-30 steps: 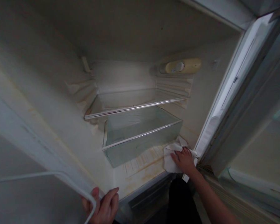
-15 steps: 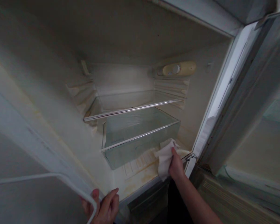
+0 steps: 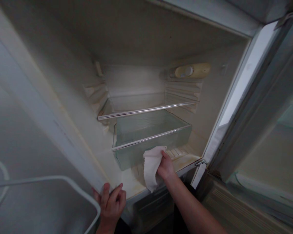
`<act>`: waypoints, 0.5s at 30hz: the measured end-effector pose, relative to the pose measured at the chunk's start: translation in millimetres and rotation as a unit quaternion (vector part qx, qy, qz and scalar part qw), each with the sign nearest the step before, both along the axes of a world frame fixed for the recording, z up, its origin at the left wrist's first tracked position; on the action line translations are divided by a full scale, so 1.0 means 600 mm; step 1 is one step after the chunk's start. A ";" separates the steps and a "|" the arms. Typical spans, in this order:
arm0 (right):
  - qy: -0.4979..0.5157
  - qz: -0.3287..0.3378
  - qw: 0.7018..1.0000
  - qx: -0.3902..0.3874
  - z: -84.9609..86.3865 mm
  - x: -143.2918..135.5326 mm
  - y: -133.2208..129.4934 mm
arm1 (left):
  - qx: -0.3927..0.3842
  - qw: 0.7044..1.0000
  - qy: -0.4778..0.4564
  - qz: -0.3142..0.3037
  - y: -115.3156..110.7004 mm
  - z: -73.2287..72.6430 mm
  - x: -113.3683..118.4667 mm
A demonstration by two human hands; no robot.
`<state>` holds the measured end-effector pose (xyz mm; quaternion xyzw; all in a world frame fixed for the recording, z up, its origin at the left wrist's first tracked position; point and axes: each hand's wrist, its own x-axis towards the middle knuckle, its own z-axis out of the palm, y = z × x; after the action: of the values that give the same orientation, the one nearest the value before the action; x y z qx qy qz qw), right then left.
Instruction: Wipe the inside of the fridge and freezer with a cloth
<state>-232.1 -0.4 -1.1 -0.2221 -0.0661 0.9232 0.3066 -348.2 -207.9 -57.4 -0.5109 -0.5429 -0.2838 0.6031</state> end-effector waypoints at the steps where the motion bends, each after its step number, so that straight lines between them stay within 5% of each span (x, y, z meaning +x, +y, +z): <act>1: 0.003 0.008 1.000 -0.002 0.000 0.011 -0.002 | 0.004 1.000 -0.009 -0.003 0.000 0.000 0.001; 8: 0.002 0.073 0.997 0.010 -0.026 0.118 -0.038 | 0.001 0.979 -0.184 -0.084 -0.028 0.003 0.043; 12: 0.002 0.095 0.994 0.048 -0.059 0.192 -0.070 | -0.009 0.971 -0.208 -0.121 -0.045 0.037 0.075; 15: -0.018 0.117 0.987 0.108 -0.085 0.246 -0.094 | -0.094 0.953 -0.228 -0.174 -0.053 0.070 0.084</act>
<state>-84.8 -56.9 -51.9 -0.1949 -0.1964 0.9360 0.2174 -298.1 -239.5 -15.4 -0.5738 -0.5927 -0.4407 0.3538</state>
